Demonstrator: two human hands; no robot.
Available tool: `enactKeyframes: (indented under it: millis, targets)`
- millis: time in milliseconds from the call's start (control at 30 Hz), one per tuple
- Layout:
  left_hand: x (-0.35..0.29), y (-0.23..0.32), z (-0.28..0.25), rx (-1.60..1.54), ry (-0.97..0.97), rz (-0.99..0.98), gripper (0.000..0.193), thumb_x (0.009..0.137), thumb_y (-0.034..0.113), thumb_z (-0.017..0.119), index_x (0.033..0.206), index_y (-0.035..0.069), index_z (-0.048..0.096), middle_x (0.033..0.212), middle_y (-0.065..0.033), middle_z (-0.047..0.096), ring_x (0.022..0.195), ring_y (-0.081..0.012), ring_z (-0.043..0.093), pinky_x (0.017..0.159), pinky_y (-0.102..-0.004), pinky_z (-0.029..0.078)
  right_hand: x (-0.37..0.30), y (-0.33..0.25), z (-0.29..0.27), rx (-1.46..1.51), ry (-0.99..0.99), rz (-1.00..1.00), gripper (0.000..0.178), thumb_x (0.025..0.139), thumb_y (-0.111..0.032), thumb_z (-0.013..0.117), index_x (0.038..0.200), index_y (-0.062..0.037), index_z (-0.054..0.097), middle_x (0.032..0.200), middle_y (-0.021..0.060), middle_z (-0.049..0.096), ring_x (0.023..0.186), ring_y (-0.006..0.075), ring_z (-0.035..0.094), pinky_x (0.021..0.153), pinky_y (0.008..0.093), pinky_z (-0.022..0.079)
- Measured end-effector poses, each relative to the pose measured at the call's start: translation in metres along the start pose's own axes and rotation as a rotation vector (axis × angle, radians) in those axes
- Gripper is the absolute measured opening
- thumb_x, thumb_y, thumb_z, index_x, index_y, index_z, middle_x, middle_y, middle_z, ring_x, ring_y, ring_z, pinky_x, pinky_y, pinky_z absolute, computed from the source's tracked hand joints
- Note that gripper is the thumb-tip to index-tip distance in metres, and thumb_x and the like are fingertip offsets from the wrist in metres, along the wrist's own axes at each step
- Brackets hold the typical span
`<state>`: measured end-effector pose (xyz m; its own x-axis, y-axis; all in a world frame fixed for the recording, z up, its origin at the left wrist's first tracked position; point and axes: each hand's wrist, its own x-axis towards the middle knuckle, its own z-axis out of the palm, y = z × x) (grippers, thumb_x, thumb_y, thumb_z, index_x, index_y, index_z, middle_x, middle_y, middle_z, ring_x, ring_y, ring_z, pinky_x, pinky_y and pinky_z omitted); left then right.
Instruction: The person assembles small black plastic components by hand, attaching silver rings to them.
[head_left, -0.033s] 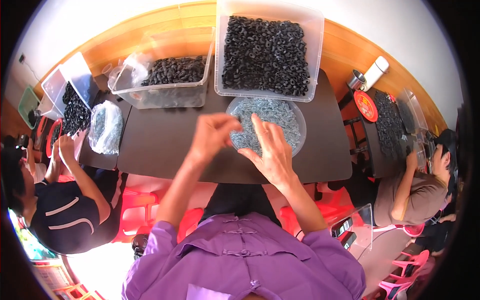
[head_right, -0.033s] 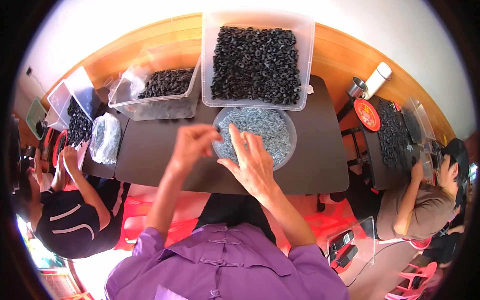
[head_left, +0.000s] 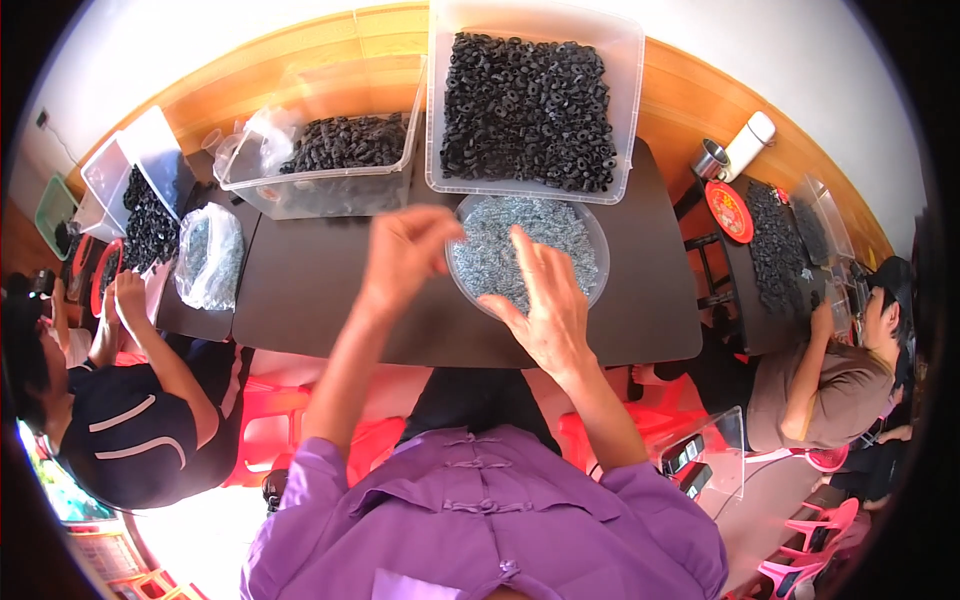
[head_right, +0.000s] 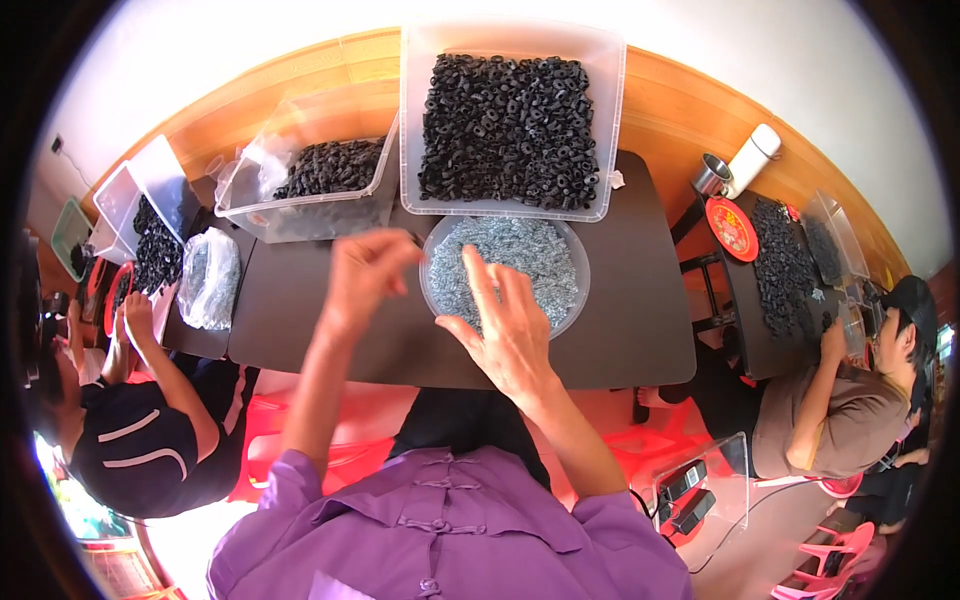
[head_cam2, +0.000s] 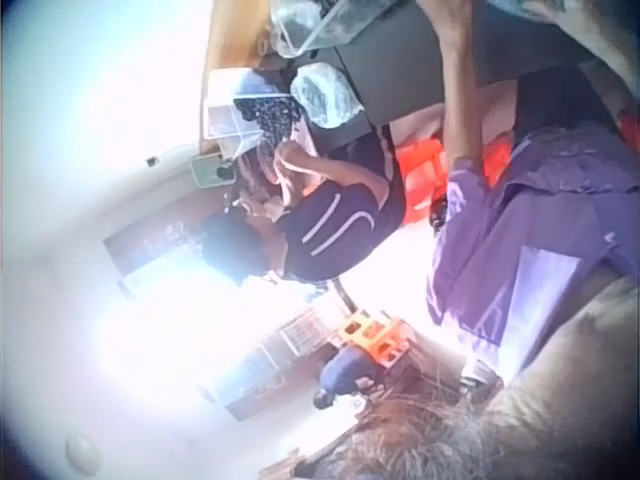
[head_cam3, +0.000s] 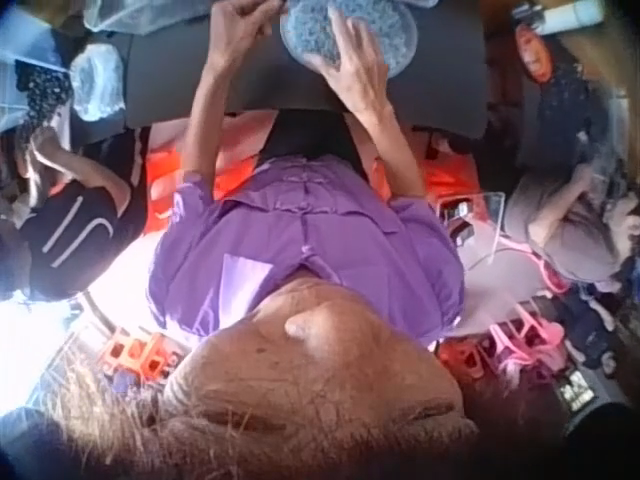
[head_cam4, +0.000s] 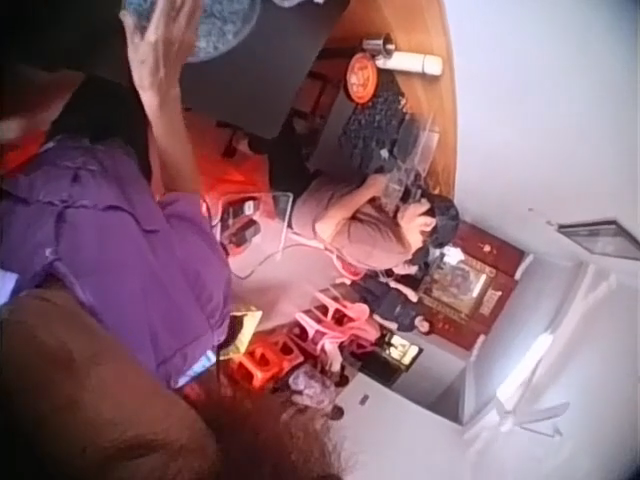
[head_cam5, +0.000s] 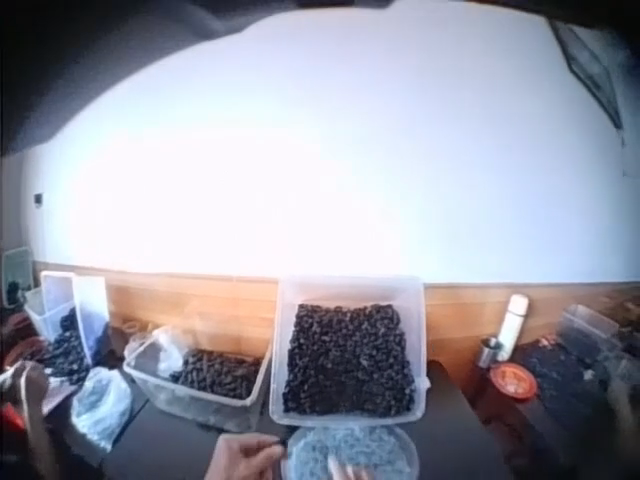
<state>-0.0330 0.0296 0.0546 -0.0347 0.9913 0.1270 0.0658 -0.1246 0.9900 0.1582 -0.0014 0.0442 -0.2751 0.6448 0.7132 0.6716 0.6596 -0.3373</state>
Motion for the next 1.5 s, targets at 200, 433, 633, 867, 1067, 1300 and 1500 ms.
enactKeyframes:
  millis: [200, 433, 633, 867, 1067, 1300, 1500]
  targets:
    - [0.096, 0.064, -0.081, 0.460, 0.416, 0.298, 0.032, 0.081, 0.016, 0.068, 0.108, -0.002, 0.067, 0.083, -0.0101, 0.069, 0.049, -0.0086, 0.054, 0.048, -0.0226, 0.045, -0.043, 0.045, -0.020, -0.024, 0.306, 0.258, 0.033, 0.078, -0.002, 0.068, 0.110, 0.0002, 0.061, 0.084, 0.0131, 0.060, 0.077, 0.0271, 0.059, 0.067, 0.0371, 0.048]
    - [0.145, 0.032, -0.081, 0.816, 0.449, 0.343, 0.038, 0.074, 0.012, 0.070, 0.112, 0.011, 0.067, 0.103, -0.0168, 0.067, 0.094, -0.0306, 0.065, 0.087, -0.0376, 0.050, -0.084, 0.083, -0.022, 0.021, 0.374, 0.436, 0.026, 0.088, 0.000, 0.056, 0.113, 0.0012, 0.062, 0.082, 0.0089, 0.056, 0.074, 0.0174, 0.056, 0.068, 0.0299, 0.046]
    - [0.155, 0.022, 0.027, 0.827, 0.052, 0.542, 0.018, 0.077, 0.013, 0.067, 0.094, 0.006, 0.071, 0.084, -0.0140, 0.070, 0.077, -0.0269, 0.069, 0.074, -0.0346, 0.054, -0.101, 0.106, -0.008, 0.289, 0.483, 0.699, 0.024, 0.090, -0.003, 0.056, 0.112, 0.0038, 0.062, 0.081, 0.0065, 0.058, 0.068, 0.0127, 0.053, 0.062, 0.0275, 0.045]
    - [0.196, -0.038, 0.100, 0.971, -0.020, 0.535, 0.015, 0.070, 0.013, 0.071, 0.080, 0.003, 0.067, 0.078, -0.0176, 0.066, 0.078, -0.0366, 0.065, 0.070, -0.0455, 0.052, -0.101, 0.097, -0.015, 0.288, 0.372, 0.766, 0.024, 0.090, -0.003, 0.056, 0.111, 0.0047, 0.062, 0.075, 0.0029, 0.060, 0.070, 0.0094, 0.058, 0.067, 0.0243, 0.048]
    - [0.199, -0.059, 0.115, 1.001, 0.046, 0.539, 0.015, 0.068, 0.011, 0.070, 0.078, 0.001, 0.065, 0.082, -0.0188, 0.064, 0.082, -0.0384, 0.063, 0.069, -0.0473, 0.051, -0.106, 0.099, -0.013, 0.272, 0.370, 0.765, 0.021, 0.088, -0.002, 0.057, 0.107, 0.0044, 0.064, 0.077, 0.0037, 0.062, 0.069, 0.0097, 0.057, 0.065, 0.0243, 0.047]
    - [0.176, -0.035, 0.087, 0.755, 0.100, 0.506, 0.014, 0.072, 0.015, 0.073, 0.080, 0.004, 0.070, 0.077, -0.0165, 0.068, 0.074, -0.0322, 0.067, 0.069, -0.0403, 0.054, -0.099, 0.097, -0.015, 0.251, 0.360, 0.741, 0.016, 0.088, -0.002, 0.057, 0.099, 0.0055, 0.065, 0.083, 0.0093, 0.065, 0.068, 0.0140, 0.061, 0.064, 0.0276, 0.048]
    - [0.073, -0.021, 0.035, 0.197, -0.022, 0.268, 0.018, 0.081, 0.010, 0.068, 0.095, -0.001, 0.069, 0.072, -0.0049, 0.067, 0.065, -0.0088, 0.061, 0.059, -0.0231, 0.049, -0.100, 0.104, -0.013, 0.485, 0.464, 0.787, 0.014, 0.090, -0.003, 0.059, 0.099, 0.0043, 0.065, 0.083, 0.0049, 0.064, 0.069, 0.0100, 0.058, 0.064, 0.0239, 0.048]
